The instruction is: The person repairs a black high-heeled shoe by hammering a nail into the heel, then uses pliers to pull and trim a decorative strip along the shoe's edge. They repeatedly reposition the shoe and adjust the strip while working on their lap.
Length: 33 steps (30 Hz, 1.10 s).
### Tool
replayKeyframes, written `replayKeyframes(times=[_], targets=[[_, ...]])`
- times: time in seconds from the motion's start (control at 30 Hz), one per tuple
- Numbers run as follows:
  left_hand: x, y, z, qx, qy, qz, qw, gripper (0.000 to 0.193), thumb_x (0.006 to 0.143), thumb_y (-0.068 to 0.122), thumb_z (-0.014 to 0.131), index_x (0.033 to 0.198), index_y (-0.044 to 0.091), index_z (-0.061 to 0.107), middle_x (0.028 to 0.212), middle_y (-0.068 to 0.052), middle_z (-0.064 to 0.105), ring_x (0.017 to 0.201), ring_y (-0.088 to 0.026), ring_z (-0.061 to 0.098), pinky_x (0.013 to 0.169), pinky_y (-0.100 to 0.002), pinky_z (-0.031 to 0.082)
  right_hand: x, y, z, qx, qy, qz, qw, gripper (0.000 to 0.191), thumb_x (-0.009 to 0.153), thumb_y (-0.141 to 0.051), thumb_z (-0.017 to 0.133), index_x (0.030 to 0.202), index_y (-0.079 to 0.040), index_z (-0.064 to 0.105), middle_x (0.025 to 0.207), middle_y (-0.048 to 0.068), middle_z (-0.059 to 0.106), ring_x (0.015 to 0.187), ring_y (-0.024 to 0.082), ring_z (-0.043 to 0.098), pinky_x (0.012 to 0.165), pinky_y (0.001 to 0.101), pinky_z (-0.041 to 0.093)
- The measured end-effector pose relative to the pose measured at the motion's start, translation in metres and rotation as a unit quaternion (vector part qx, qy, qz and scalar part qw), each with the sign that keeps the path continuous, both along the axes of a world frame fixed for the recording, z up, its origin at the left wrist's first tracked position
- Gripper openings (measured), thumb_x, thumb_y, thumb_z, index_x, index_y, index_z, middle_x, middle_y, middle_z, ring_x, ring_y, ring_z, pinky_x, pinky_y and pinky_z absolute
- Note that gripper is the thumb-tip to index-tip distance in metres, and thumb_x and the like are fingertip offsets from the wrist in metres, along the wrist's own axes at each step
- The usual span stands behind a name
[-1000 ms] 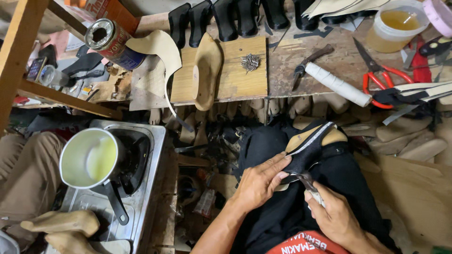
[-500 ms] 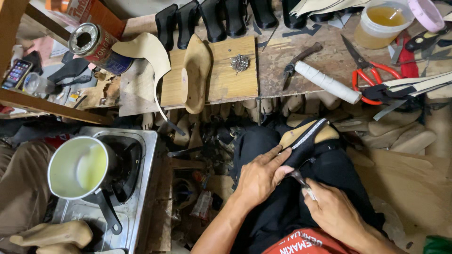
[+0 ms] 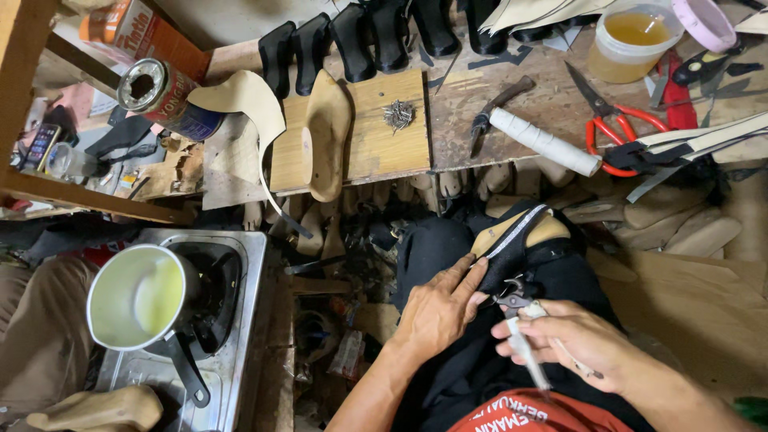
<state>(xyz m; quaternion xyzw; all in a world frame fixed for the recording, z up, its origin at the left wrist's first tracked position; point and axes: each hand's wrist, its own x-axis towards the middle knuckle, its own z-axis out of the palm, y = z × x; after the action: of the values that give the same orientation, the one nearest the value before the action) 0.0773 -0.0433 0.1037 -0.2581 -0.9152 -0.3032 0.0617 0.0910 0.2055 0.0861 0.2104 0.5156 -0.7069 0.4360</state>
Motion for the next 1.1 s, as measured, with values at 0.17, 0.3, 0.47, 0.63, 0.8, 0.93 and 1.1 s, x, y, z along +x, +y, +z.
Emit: replayKeyframes(times=[0.17,0.3,0.47,0.63,0.8,0.93,1.1], targets=[[-0.004,-0.003,0.003,0.003,-0.013,-0.021,1.000,0.055,0.094,0.019,0.069,0.146,0.007,0.055,0.142,-0.022,0.062,0.107,-0.041,0.068,0.086,-0.046,0.058,-0.002,-0.001,0.006,0.165,0.164,0.122,0.965,0.022,0.093,-0.022,0.060,0.094,-0.001,0.066,0.068,0.007,0.064,0.053,0.018,0.063,0.048,0.0353,0.053],[-0.009,-0.003,0.009,0.010,-0.051,-0.017,0.999,0.054,0.093,0.021,0.069,0.144,0.009,0.056,0.141,-0.020,0.062,0.110,-0.041,0.068,0.086,-0.047,0.057,-0.008,0.002,0.010,0.300,0.213,0.238,0.899,0.032,0.099,-0.033,0.058,0.088,-0.003,0.062,0.063,0.009,0.064,0.053,0.022,0.065,0.051,0.0372,0.054],[-0.011,0.013,0.018,0.060,-0.090,0.038,0.993,0.039,0.099,0.032,0.066,0.128,0.006,0.061,0.135,-0.018,0.066,0.112,-0.042,0.067,0.089,-0.048,0.055,-0.013,0.003,0.008,0.366,0.396,0.271,0.798,0.022,0.091,-0.026,0.056,0.089,-0.005,0.062,0.066,0.014,0.071,0.063,0.034,0.071,0.060,0.0459,0.052],[-0.010,0.024,0.019,0.048,-0.057,0.053,0.996,0.038,0.100,0.034,0.063,0.123,0.003,0.061,0.132,-0.022,0.065,0.107,-0.044,0.066,0.085,-0.050,0.054,-0.012,0.004,0.015,0.384,0.381,0.288,0.791,0.023,0.093,-0.030,0.056,0.095,-0.008,0.062,0.066,0.016,0.071,0.063,0.037,0.071,0.060,0.0483,0.053],[-0.013,0.015,0.013,0.017,-0.063,0.028,0.997,0.040,0.101,0.030,0.062,0.128,0.002,0.057,0.132,-0.023,0.064,0.110,-0.043,0.066,0.089,-0.050,0.054,-0.003,0.009,0.031,0.391,0.454,0.261,0.757,0.030,0.093,-0.038,0.062,0.092,-0.008,0.063,0.060,0.015,0.070,0.061,0.037,0.072,0.058,0.0483,0.053],[-0.023,-0.001,0.009,0.062,-0.086,-0.035,0.994,0.041,0.100,0.024,0.060,0.131,-0.001,0.051,0.134,-0.024,0.063,0.116,-0.044,0.063,0.095,-0.049,0.052,0.006,-0.009,0.018,0.358,0.547,0.050,0.755,0.026,0.089,-0.026,0.062,0.101,-0.004,0.065,0.066,0.015,0.074,0.062,0.030,0.073,0.054,0.0406,0.057],[-0.032,-0.015,0.004,0.075,-0.134,-0.057,0.987,0.043,0.100,0.021,0.059,0.135,-0.003,0.048,0.134,-0.026,0.061,0.118,-0.046,0.061,0.098,-0.049,0.051,0.000,-0.020,-0.007,0.386,0.453,0.096,0.798,0.021,0.094,-0.024,0.068,0.096,-0.003,0.069,0.072,0.017,0.077,0.068,0.032,0.077,0.058,0.0404,0.059]])
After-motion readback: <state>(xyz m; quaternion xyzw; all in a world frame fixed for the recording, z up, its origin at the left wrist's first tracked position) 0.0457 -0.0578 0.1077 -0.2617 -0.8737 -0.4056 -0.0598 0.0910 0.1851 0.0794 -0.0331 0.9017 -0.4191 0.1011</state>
